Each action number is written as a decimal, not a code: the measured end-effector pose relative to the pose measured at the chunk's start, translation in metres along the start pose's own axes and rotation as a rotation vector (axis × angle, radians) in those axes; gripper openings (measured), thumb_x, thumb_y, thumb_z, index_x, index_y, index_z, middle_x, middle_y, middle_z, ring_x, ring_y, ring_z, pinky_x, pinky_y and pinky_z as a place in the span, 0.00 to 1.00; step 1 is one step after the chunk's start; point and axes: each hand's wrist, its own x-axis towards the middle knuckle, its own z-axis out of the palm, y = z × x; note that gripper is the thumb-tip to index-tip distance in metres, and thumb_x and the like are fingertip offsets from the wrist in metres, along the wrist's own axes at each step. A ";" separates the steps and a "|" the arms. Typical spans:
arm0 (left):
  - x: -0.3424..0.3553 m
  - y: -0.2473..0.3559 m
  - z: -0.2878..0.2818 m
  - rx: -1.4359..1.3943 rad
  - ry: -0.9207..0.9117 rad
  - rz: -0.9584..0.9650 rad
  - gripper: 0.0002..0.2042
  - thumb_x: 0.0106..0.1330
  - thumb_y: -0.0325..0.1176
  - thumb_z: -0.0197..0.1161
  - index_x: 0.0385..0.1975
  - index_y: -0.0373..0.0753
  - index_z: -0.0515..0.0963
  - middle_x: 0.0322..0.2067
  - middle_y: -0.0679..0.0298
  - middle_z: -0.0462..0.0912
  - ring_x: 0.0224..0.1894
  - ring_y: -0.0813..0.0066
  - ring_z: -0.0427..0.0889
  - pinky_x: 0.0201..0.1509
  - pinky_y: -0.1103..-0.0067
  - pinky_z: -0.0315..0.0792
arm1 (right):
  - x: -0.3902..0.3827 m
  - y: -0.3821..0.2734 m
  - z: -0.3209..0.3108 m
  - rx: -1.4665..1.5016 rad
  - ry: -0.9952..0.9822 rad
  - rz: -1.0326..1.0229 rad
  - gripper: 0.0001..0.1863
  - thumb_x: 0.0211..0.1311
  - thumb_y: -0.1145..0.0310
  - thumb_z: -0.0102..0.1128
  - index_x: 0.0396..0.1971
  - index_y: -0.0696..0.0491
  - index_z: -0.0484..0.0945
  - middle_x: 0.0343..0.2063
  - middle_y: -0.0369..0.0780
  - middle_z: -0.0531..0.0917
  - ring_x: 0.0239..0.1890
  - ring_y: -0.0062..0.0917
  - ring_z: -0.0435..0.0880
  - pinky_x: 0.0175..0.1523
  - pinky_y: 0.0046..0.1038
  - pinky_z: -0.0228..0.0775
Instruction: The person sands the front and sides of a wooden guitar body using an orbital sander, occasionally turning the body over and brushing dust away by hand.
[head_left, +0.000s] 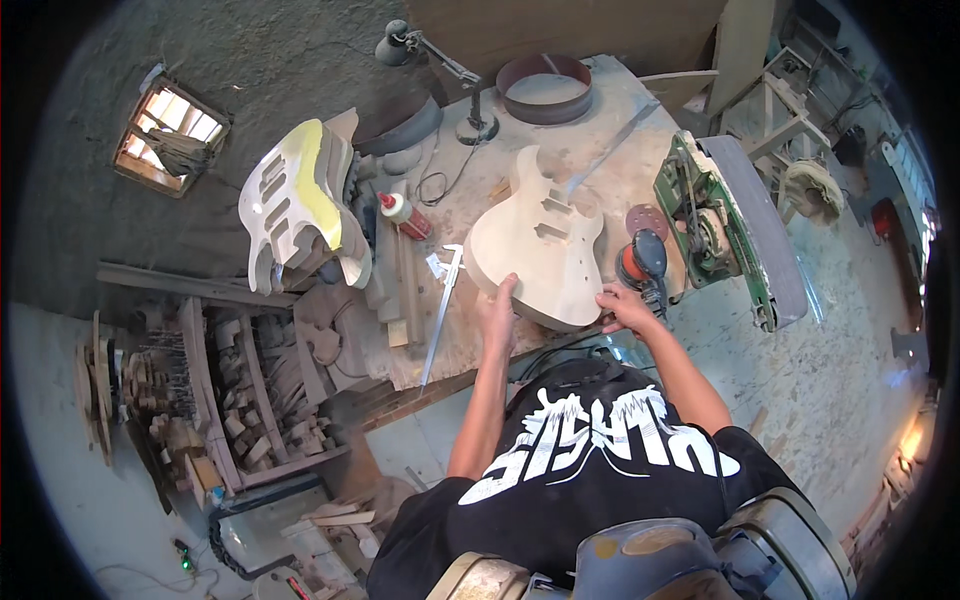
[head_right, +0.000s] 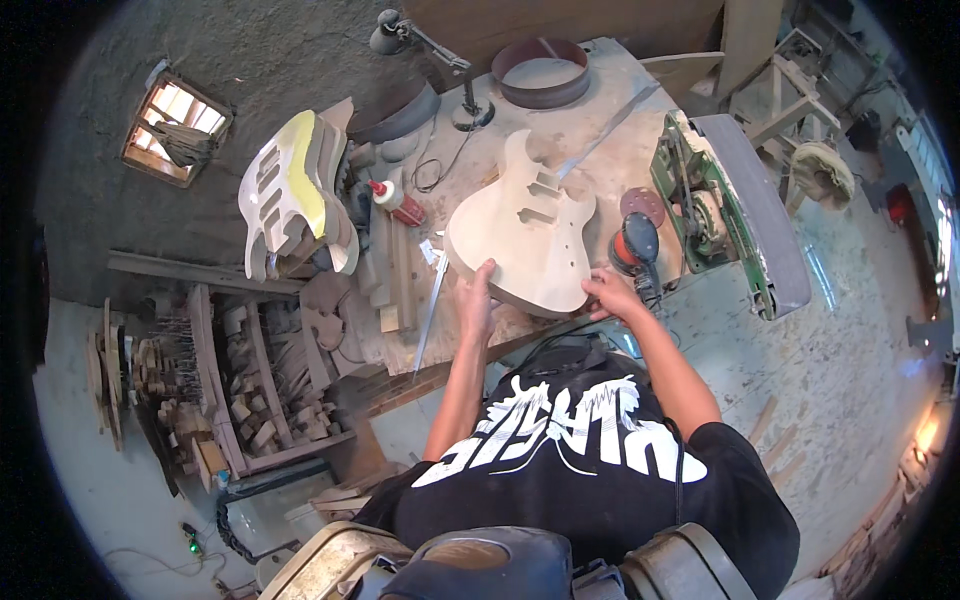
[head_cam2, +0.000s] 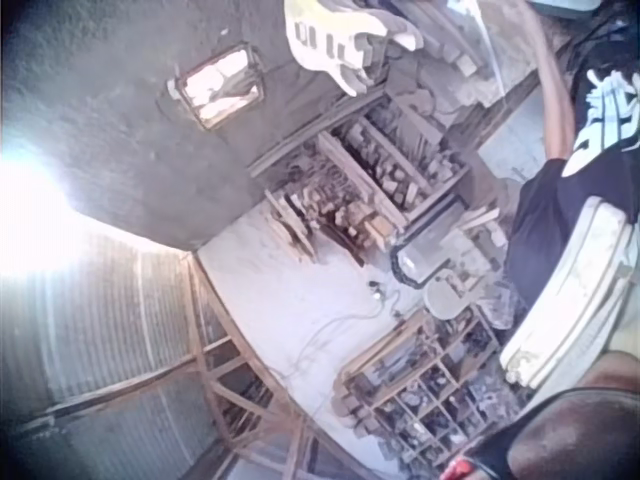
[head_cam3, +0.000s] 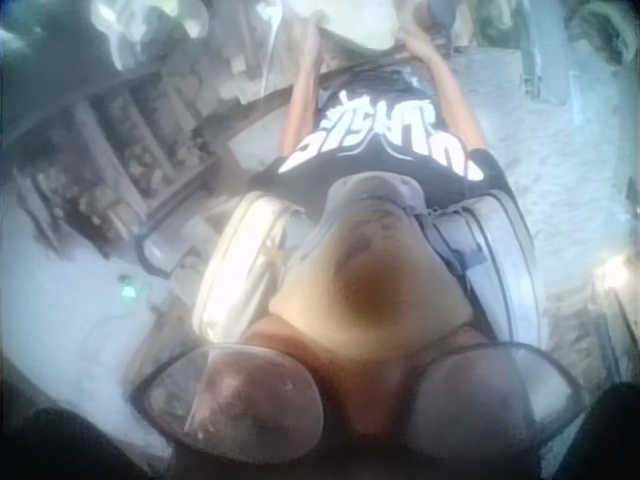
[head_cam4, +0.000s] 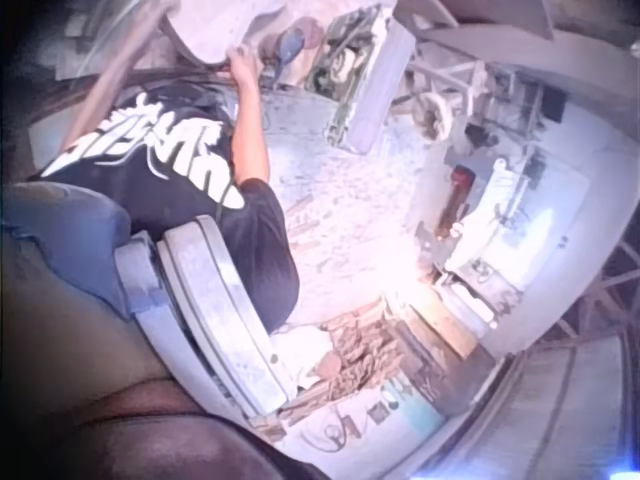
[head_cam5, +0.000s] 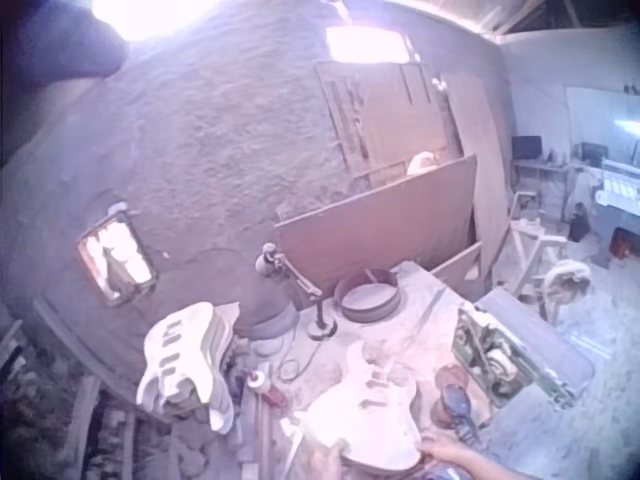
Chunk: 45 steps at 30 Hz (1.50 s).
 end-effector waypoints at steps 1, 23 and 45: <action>0.001 0.002 0.000 0.113 -0.044 0.028 0.29 0.68 0.46 0.67 0.62 0.32 0.70 0.51 0.53 0.82 0.50 0.60 0.85 0.51 0.62 0.80 | 0.002 0.004 -0.001 -0.064 -0.006 0.026 0.30 0.72 0.52 0.59 0.67 0.53 0.70 0.53 0.42 0.81 0.39 0.28 0.86 0.35 0.31 0.86; -0.036 0.032 0.055 0.887 -0.321 0.503 0.28 0.57 0.43 0.70 0.55 0.35 0.77 0.32 0.42 0.87 0.36 0.43 0.88 0.40 0.60 0.80 | -0.085 -0.077 0.030 -0.168 0.565 -0.651 0.30 0.70 0.55 0.63 0.66 0.54 0.71 0.61 0.50 0.77 0.58 0.38 0.82 0.58 0.37 0.77; -0.040 -0.018 -0.026 0.824 -0.339 0.402 0.34 0.56 0.36 0.72 0.66 0.38 0.71 0.34 0.39 0.86 0.38 0.43 0.88 0.41 0.59 0.81 | -0.051 -0.093 0.051 -0.969 0.265 -0.958 0.29 0.78 0.45 0.44 0.72 0.41 0.68 0.75 0.43 0.62 0.77 0.53 0.54 0.77 0.54 0.49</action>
